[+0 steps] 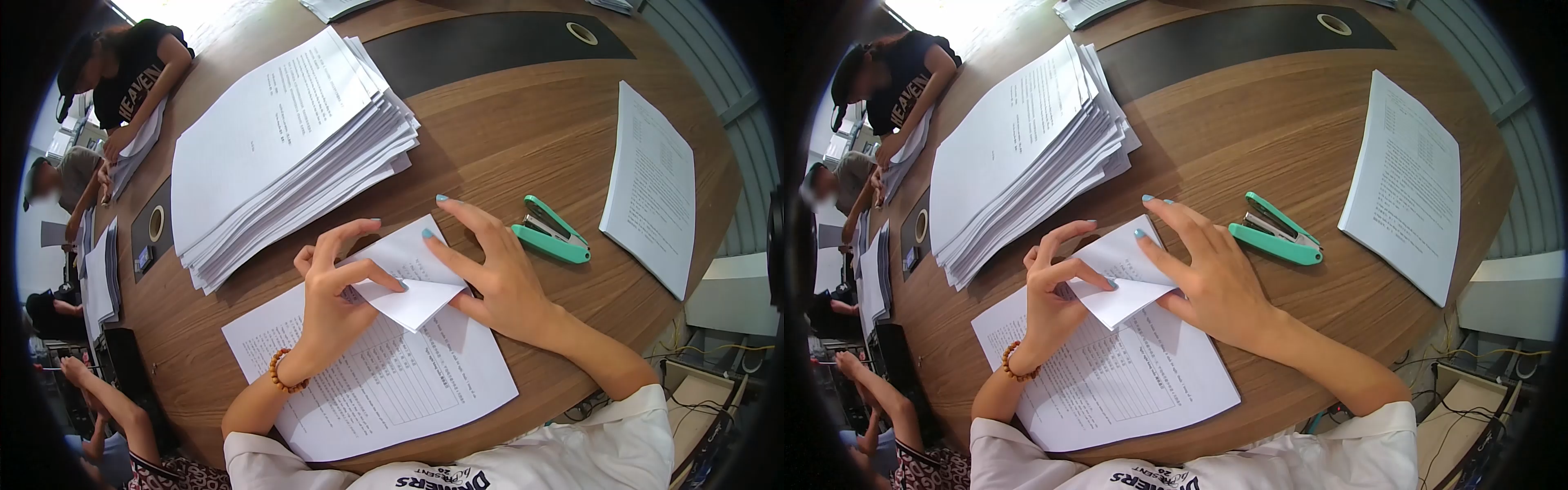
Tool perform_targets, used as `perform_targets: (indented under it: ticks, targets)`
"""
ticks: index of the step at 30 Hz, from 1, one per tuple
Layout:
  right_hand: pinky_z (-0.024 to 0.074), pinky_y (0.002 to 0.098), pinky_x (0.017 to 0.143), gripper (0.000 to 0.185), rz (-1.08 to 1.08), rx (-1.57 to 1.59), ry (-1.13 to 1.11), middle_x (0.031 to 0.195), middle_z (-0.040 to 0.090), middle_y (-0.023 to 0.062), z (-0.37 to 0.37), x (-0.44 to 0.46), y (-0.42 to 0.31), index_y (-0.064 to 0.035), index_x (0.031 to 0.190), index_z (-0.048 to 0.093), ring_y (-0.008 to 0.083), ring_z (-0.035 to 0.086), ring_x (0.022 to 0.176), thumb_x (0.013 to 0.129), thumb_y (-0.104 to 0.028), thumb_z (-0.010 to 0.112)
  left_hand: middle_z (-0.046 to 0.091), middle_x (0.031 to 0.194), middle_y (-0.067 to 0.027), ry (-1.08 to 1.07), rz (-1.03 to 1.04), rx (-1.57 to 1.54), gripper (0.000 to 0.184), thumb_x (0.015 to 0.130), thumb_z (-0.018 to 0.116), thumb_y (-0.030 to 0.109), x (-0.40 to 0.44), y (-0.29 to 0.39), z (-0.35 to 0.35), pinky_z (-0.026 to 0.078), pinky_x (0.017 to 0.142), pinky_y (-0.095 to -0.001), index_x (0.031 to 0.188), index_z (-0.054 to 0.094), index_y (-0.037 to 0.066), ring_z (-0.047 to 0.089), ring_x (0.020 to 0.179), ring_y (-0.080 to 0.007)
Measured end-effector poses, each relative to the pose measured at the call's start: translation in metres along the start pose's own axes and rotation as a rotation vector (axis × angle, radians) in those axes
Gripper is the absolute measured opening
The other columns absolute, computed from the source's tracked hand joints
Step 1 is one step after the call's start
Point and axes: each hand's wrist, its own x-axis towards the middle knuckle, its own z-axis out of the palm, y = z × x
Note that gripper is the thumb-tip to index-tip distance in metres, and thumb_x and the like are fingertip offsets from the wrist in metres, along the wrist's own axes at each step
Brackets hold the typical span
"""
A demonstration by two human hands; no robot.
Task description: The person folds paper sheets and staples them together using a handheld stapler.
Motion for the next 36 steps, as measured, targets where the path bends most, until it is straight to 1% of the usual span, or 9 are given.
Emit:
perform_targets:
  ticks: [3, 9, 12, 15, 18, 27, 30, 32, 36]
  targets:
    - [0.0379, 0.0427, 0.097, 0.061, -0.061, -0.029, 0.026, 0.142, 0.034, 0.016, -0.0002, -0.0001, 0.0, -0.0025, 0.123, 0.056, 0.0341, 0.037, 0.128, 0.067, -0.018, 0.078, 0.058, 0.09, 0.0029, -0.055, 0.014, 0.039, 0.028, 0.051, 0.079, 0.0, -0.0015, -0.0033, -0.0004, 0.021, 0.086, -0.0372, 0.07, 0.071, 0.02, 0.049, 0.097, -0.0156]
    - [0.038, 0.0415, 0.097, 0.062, 0.077, 0.081, 0.042, 0.142, 0.034, 0.016, 0.0002, 0.002, -0.0031, -0.0023, 0.124, 0.054, 0.0338, 0.037, 0.128, 0.068, -0.017, 0.077, 0.058, 0.084, 0.0082, 0.013, -0.106, 0.031, 0.028, 0.054, 0.081, 0.002, -0.0055, -0.0024, 0.002, 0.02, 0.084, -0.0376, 0.072, 0.07, 0.021, 0.049, 0.095, -0.015]
    - [0.0381, 0.0411, 0.097, 0.062, 0.039, 0.02, 0.02, 0.142, 0.035, 0.0155, -0.0001, 0.0011, -0.0017, -0.002, 0.124, 0.054, 0.0333, 0.038, 0.128, 0.068, -0.016, 0.077, 0.059, 0.088, 0.0069, -0.032, -0.072, 0.097, 0.027, 0.055, 0.082, 0.004, -0.0028, 0.0003, 0.0015, 0.02, 0.085, -0.0381, 0.072, 0.07, 0.021, 0.048, 0.098, -0.0153]
    - [0.0383, 0.0416, 0.097, 0.061, 0.01, 0.016, 0.012, 0.141, 0.035, 0.0152, -0.0008, 0.0003, -0.0005, -0.0028, 0.123, 0.055, 0.0332, 0.038, 0.128, 0.067, -0.016, 0.077, 0.06, 0.095, 0.0061, 0.07, 0.059, 0.106, 0.027, 0.056, 0.082, 0.006, -0.0024, 0.0012, 0.0021, 0.019, 0.086, -0.0394, 0.073, 0.07, 0.022, 0.047, 0.101, -0.0163]
    - [0.0386, 0.0422, 0.096, 0.06, -0.064, -0.012, 0.02, 0.142, 0.035, 0.0148, -0.0005, -0.0005, 0.0008, -0.0038, 0.122, 0.055, 0.0332, 0.038, 0.127, 0.067, -0.016, 0.077, 0.06, 0.1, 0.0046, -0.035, 0.046, 0.13, 0.027, 0.056, 0.082, 0.006, -0.0034, -0.0022, 0.0005, 0.019, 0.087, -0.0406, 0.075, 0.071, 0.022, 0.046, 0.103, -0.0172]
    - [0.0391, 0.0405, 0.096, 0.065, 0.038, 0.039, 0.063, 0.139, 0.037, 0.0158, 0.0001, 0.0013, -0.0027, -0.0019, 0.127, 0.052, 0.0332, 0.04, 0.126, 0.069, -0.016, 0.077, 0.057, 0.092, 0.0043, 0.025, -0.042, 0.104, 0.027, 0.058, 0.082, 0.006, -0.0072, 0.0018, 0.002, 0.019, 0.082, -0.0368, 0.078, 0.072, 0.02, 0.049, 0.092, -0.0128]
    - [0.0391, 0.0403, 0.096, 0.063, 0.031, 0.02, 0.014, 0.139, 0.037, 0.0155, -0.0014, 0.0012, -0.002, -0.0004, 0.125, 0.052, 0.0325, 0.04, 0.126, 0.069, -0.015, 0.077, 0.057, 0.095, 0.0058, -0.055, -0.1, 0.121, 0.026, 0.059, 0.081, 0.005, -0.0081, 0.0018, -0.0012, 0.019, 0.081, -0.0364, 0.079, 0.072, 0.018, 0.05, 0.089, -0.0121]
    - [0.0391, 0.0406, 0.096, 0.061, 0.013, -0.003, 0.026, 0.14, 0.036, 0.0152, -0.0001, 0.0007, -0.0013, -0.0005, 0.122, 0.054, 0.0316, 0.04, 0.127, 0.067, -0.015, 0.077, 0.059, 0.101, 0.0044, -0.026, 0.036, 0.193, 0.027, 0.06, 0.08, 0.003, -0.01, -0.0008, 0.0007, 0.019, 0.084, -0.037, 0.079, 0.073, 0.02, 0.05, 0.095, -0.0133]
    - [0.0392, 0.0406, 0.096, 0.058, -0.02, -0.009, 0.033, 0.141, 0.036, 0.0147, -0.0003, -0.0006, -0.0016, -0.0028, 0.12, 0.057, 0.0316, 0.039, 0.127, 0.067, -0.016, 0.077, 0.06, 0.106, 0.0031, 0.059, 0.076, 0.142, 0.027, 0.06, 0.08, 0.003, -0.0061, 0.0035, 0.0014, 0.018, 0.086, -0.0377, 0.078, 0.074, 0.023, 0.048, 0.101, -0.0152]
